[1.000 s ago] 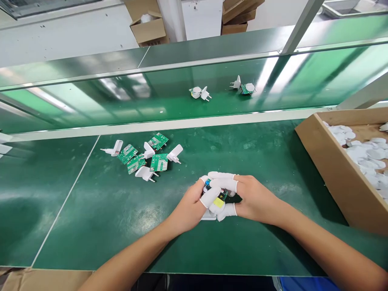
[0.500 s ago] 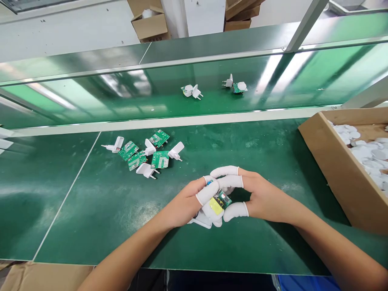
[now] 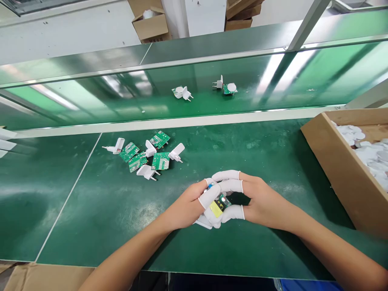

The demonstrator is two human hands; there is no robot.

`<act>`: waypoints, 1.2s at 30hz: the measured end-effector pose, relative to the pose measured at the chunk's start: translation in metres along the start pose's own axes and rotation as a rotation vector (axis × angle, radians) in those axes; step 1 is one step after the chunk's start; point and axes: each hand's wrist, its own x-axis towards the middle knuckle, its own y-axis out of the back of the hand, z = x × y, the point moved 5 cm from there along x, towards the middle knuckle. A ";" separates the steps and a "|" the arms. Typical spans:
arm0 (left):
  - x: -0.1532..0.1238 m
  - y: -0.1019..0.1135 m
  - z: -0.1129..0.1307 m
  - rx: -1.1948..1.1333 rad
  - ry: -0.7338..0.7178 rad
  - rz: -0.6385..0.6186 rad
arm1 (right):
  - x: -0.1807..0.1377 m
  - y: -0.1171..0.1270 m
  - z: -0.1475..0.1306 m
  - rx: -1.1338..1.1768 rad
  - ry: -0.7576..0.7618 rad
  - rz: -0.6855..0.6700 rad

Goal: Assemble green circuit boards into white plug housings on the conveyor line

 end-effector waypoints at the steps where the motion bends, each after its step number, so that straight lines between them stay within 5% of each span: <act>1: 0.001 0.000 0.000 0.004 0.010 -0.020 | 0.001 0.001 0.001 0.011 -0.005 -0.017; 7: 0.003 -0.001 -0.004 0.037 0.078 -0.086 | 0.000 0.004 0.005 0.036 -0.079 -0.145; 18: 0.007 0.002 -0.002 -0.018 -0.069 0.080 | -0.001 -0.002 0.000 -0.093 -0.025 -0.056; 28: 0.007 0.002 -0.010 -0.160 0.102 0.075 | 0.000 -0.002 0.000 -0.107 -0.065 -0.069; 36: 0.011 0.004 -0.009 -0.020 -0.102 0.179 | -0.001 -0.004 0.003 -0.206 -0.078 0.015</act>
